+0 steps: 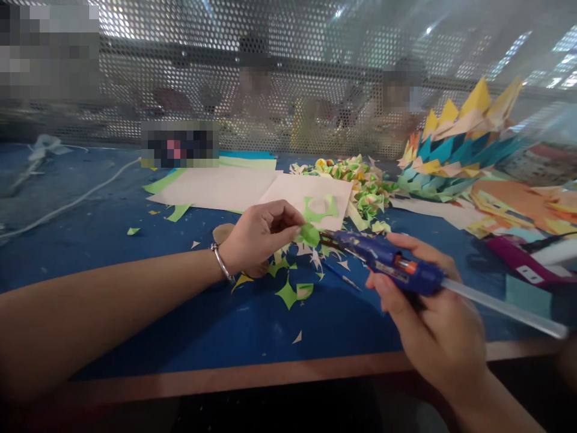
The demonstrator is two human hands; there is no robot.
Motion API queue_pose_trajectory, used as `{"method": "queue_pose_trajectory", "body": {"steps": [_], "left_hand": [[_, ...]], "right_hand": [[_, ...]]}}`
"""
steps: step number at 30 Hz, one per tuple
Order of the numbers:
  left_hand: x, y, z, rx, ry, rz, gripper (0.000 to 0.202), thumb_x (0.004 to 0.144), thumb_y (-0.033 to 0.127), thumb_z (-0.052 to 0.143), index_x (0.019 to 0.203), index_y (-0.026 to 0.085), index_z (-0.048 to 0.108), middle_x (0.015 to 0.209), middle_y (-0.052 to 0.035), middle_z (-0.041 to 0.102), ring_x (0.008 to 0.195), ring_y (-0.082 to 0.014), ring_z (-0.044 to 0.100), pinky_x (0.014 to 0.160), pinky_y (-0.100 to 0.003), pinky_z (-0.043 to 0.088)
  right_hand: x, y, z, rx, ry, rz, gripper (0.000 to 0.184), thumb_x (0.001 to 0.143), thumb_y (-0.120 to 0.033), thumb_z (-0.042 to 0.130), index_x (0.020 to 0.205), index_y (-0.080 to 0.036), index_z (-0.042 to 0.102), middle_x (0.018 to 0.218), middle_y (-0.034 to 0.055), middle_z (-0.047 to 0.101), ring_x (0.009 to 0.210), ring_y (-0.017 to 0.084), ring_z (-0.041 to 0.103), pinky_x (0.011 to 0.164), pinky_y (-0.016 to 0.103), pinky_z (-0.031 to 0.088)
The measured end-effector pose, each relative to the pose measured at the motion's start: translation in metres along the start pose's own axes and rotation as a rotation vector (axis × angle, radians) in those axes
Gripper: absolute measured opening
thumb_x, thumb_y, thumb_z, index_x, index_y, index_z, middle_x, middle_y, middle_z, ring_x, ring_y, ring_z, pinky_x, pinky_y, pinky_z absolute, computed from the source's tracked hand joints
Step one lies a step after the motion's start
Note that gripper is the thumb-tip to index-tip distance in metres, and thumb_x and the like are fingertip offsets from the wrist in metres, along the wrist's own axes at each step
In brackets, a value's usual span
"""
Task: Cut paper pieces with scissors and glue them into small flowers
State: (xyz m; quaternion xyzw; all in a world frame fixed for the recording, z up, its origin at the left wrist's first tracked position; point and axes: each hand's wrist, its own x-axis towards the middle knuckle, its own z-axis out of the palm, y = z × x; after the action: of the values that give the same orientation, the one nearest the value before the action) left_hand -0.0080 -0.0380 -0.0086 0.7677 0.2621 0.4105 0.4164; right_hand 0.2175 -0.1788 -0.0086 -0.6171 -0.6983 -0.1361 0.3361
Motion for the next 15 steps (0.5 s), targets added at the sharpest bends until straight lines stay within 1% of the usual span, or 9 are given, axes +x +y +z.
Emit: {"method": "queue_pose_trajectory", "body": {"steps": [2,4,6,10,12,15], "left_hand": [[-0.0009,0.0006,0.0003,0.035,-0.008,0.019,0.008,0.077,0.015,0.059,0.084,0.016,0.063,0.074,-0.0010,0.065,0.065,-0.0100,0.058,0.061,-0.023,0.048],[-0.0017,0.0014,0.0008,0.067,-0.016,0.029,0.009,0.077,0.016,0.059,0.085,0.016,0.063,0.074,-0.0013,0.066,0.066,-0.0101,0.059,0.061,-0.023,0.048],[-0.0023,0.0022,0.0012,0.083,-0.024,0.033,0.010,0.078,0.017,0.058,0.086,0.016,0.064,0.075,-0.0015,0.067,0.066,-0.0102,0.060,0.062,-0.022,0.048],[-0.0033,0.0034,0.0018,0.095,-0.037,0.030,0.010,0.077,0.017,0.058,0.085,0.016,0.064,0.075,-0.0012,0.067,0.066,-0.0098,0.059,0.061,-0.022,0.047],[-0.0038,0.0040,0.0018,0.099,-0.042,0.036,0.010,0.077,0.016,0.058,0.085,0.015,0.065,0.074,-0.0010,0.066,0.065,-0.0095,0.058,0.061,-0.022,0.047],[-0.0045,0.0056,0.0017,0.107,-0.049,0.056,0.010,0.077,0.016,0.058,0.084,0.014,0.065,0.073,-0.0011,0.066,0.065,-0.0094,0.058,0.061,-0.022,0.047]], "right_hand": [[-0.0013,-0.0031,0.0022,0.016,0.011,-0.103,0.025,0.091,-0.031,0.053,0.067,-0.026,0.057,0.085,0.0105,0.067,0.125,0.034,0.054,0.099,0.052,0.044],[-0.0021,-0.0052,0.0041,0.046,0.026,-0.171,0.024,0.093,-0.032,0.052,0.070,-0.026,0.055,0.088,0.0102,0.066,0.126,0.034,0.053,0.101,0.052,0.042],[-0.0028,-0.0065,0.0059,0.062,0.033,-0.184,0.024,0.094,-0.034,0.050,0.073,-0.025,0.056,0.097,0.0103,0.065,0.122,0.033,0.055,0.099,0.050,0.042],[-0.0040,-0.0088,0.0085,0.030,0.031,-0.160,0.023,0.097,-0.039,0.047,0.083,-0.024,0.059,0.121,0.0113,0.060,0.110,0.028,0.060,0.091,0.043,0.047],[-0.0041,-0.0099,0.0088,0.016,0.028,-0.161,0.022,0.097,-0.041,0.047,0.087,-0.025,0.059,0.124,0.0109,0.058,0.109,0.026,0.060,0.091,0.041,0.047],[-0.0035,-0.0094,0.0085,0.009,0.026,-0.165,0.020,0.097,-0.040,0.047,0.088,-0.026,0.057,0.123,0.0098,0.058,0.110,0.025,0.059,0.093,0.039,0.047]]}}
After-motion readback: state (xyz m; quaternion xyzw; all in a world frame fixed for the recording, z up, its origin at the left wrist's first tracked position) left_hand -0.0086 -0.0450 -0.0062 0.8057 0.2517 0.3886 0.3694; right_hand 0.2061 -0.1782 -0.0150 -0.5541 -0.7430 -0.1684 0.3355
